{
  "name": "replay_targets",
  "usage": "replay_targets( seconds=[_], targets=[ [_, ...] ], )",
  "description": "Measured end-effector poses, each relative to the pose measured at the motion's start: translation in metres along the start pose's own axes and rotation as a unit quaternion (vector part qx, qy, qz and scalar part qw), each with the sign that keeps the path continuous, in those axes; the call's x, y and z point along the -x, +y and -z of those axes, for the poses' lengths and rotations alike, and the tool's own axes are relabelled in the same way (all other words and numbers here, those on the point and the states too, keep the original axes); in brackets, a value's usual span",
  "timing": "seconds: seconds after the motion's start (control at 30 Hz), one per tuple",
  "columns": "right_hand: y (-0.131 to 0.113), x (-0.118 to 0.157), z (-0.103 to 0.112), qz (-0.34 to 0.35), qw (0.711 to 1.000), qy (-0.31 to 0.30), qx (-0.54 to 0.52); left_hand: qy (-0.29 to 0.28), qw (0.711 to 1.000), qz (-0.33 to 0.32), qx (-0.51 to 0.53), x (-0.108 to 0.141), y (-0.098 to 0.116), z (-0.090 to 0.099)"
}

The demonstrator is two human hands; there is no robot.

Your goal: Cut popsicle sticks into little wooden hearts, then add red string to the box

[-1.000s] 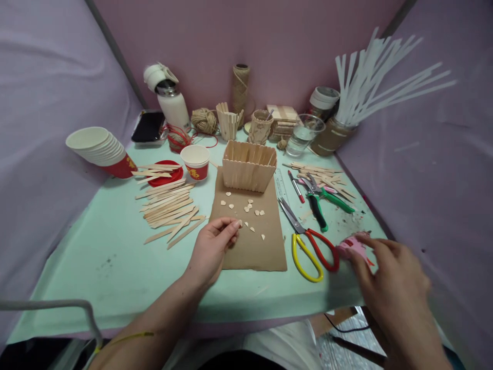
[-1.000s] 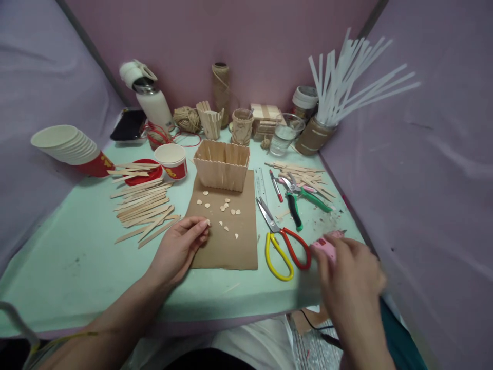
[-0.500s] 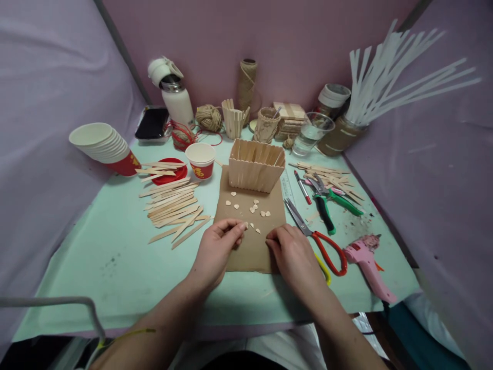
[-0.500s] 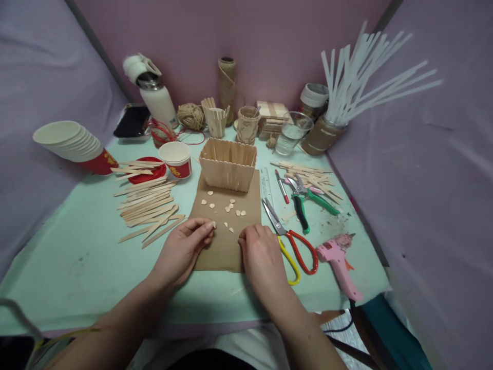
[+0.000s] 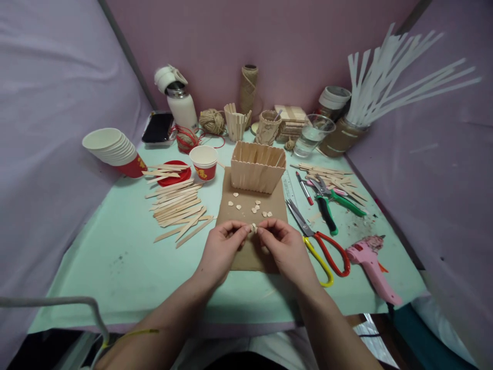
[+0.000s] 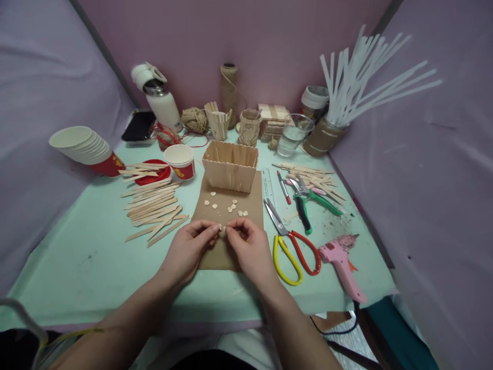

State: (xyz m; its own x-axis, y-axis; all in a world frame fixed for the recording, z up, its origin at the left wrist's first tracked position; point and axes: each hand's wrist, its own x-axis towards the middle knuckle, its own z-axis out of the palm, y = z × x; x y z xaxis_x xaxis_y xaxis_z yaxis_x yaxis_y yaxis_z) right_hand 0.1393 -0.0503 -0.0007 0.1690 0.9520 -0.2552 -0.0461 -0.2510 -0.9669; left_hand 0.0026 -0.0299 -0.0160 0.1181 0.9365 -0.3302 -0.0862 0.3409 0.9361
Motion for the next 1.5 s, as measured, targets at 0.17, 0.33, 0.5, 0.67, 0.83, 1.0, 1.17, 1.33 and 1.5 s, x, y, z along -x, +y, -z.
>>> replay_targets(
  seconds=[0.17,0.33,0.5,0.67,0.83,1.0,1.17,1.33,1.5],
  targets=[
    [0.003,-0.001,-0.005,0.013,0.999,0.022,-0.028,0.009,1.0,-0.001,0.003,0.0,0.001,-0.001],
    [0.006,-0.003,-0.008,0.007,0.997,0.04,-0.06,0.022,0.999,0.0,0.024,0.001,0.002,-0.002],
    [0.008,-0.005,-0.01,-0.009,0.996,0.036,-0.084,0.031,0.998,0.005,0.049,0.001,0.002,-0.003],
    [0.009,-0.004,-0.012,-0.014,0.995,0.041,-0.093,0.033,0.998,0.005,0.054,0.0,0.001,-0.003],
    [0.009,-0.004,-0.014,-0.021,0.994,0.047,-0.1,0.033,0.998,0.003,0.062,0.0,0.0,-0.003],
    [0.01,-0.005,-0.015,-0.019,0.994,0.044,-0.095,0.03,0.998,-0.002,0.064,0.0,0.0,-0.004],
    [0.01,-0.005,-0.016,-0.021,0.993,0.049,-0.101,0.031,0.998,-0.004,0.062,0.0,-0.001,-0.003],
    [0.01,-0.005,-0.015,-0.019,0.994,0.043,-0.097,0.03,0.998,-0.001,0.058,0.001,0.0,-0.003],
    [0.012,-0.004,-0.015,-0.015,0.995,0.04,-0.087,0.034,0.998,-0.007,0.047,0.0,-0.001,-0.003]
  ],
)
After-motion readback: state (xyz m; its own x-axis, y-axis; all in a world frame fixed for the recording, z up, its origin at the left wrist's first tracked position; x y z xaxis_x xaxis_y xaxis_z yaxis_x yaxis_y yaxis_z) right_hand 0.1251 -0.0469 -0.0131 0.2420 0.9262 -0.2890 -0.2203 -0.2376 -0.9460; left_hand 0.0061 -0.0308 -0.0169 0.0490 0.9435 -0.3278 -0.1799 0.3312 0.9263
